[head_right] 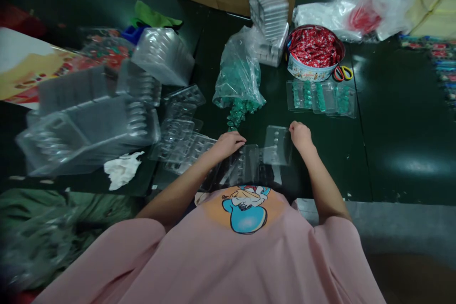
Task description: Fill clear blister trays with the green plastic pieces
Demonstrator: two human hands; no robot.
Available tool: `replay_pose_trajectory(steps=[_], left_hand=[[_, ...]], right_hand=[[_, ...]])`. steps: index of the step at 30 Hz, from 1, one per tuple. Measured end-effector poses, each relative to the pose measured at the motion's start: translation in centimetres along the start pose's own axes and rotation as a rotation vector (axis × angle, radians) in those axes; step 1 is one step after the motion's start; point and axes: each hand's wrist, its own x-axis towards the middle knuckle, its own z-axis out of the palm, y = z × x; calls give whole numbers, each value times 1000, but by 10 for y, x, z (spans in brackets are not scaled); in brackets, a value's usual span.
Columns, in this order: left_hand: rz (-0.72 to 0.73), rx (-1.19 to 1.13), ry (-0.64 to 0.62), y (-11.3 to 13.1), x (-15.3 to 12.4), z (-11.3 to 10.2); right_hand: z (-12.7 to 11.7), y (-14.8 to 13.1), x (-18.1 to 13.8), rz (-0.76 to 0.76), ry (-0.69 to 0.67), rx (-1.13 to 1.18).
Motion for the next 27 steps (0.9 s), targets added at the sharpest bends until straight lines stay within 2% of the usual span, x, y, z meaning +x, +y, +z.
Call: replay_pose_trajectory(steps=[3,5,9,12,14,17,19,21,23,25,27], left_hand=[[-2,6,-19,4,-3,2],[-11,-2,-7,5,-5,-1],[-126,31,137,-1,-4,-14],[-197,103,234,-9,3,-21],[-182,142,214,-14,8,-22],[-137,169,168,-17,13,-20],[-134,153,195,-18,13,-18],[-148,74,266,-17,13,-18],[-165,-104,355,-14,13,-20],[-178,-392,423,-7,17,-22],[-204,-734,436,2,22,-23]], right_hand=[[-1,-14,31,24,102,-32],[3,-27,49,24,121,-42],[14,-49,72,53,93,-64],[16,-58,77,59,71,-71],[15,-60,76,54,69,-73],[10,-63,67,19,151,-58],[7,-67,58,-50,232,4],[7,-74,48,-153,275,140],[9,-84,37,-254,259,337],[15,-95,29,-315,175,562],[22,-105,23,-323,69,762]])
